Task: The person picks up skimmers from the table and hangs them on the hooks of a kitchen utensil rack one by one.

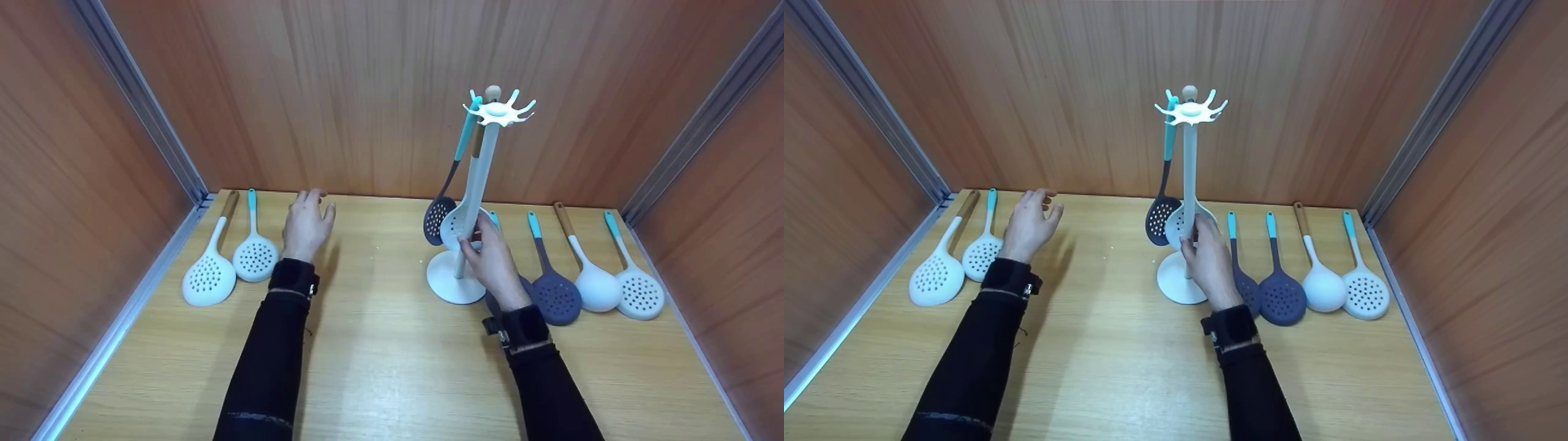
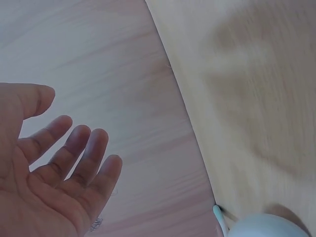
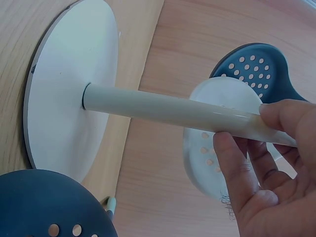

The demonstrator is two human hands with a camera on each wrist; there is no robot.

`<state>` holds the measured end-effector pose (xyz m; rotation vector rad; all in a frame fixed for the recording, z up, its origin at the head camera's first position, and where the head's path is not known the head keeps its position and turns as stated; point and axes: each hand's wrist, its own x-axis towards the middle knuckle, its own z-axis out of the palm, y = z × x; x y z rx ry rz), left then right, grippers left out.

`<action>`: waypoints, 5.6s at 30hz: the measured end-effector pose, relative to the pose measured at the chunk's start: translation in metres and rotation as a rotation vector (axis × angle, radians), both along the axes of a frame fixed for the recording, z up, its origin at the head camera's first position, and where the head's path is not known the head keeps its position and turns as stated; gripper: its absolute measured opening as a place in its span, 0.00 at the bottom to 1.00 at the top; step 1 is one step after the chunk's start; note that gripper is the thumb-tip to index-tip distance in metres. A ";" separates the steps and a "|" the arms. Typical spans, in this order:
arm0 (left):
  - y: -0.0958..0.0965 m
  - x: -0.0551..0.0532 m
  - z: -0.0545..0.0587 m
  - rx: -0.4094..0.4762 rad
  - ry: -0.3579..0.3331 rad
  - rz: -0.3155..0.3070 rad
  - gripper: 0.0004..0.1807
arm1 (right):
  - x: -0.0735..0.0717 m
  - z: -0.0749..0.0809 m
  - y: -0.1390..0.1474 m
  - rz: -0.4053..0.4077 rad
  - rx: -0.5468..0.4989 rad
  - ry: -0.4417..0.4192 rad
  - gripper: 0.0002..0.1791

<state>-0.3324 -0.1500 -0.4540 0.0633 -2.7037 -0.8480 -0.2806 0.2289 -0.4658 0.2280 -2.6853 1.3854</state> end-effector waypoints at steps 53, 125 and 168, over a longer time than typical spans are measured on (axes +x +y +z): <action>-0.087 0.010 -0.016 -0.111 -0.167 0.176 0.30 | 0.002 -0.002 0.000 0.004 0.000 0.050 0.33; -0.115 0.007 -0.029 0.021 -0.418 0.189 0.36 | 0.002 -0.001 -0.001 -0.004 0.002 0.035 0.31; -0.096 0.006 -0.027 0.043 -0.279 0.187 0.32 | 0.001 -0.001 0.000 0.002 0.004 0.036 0.31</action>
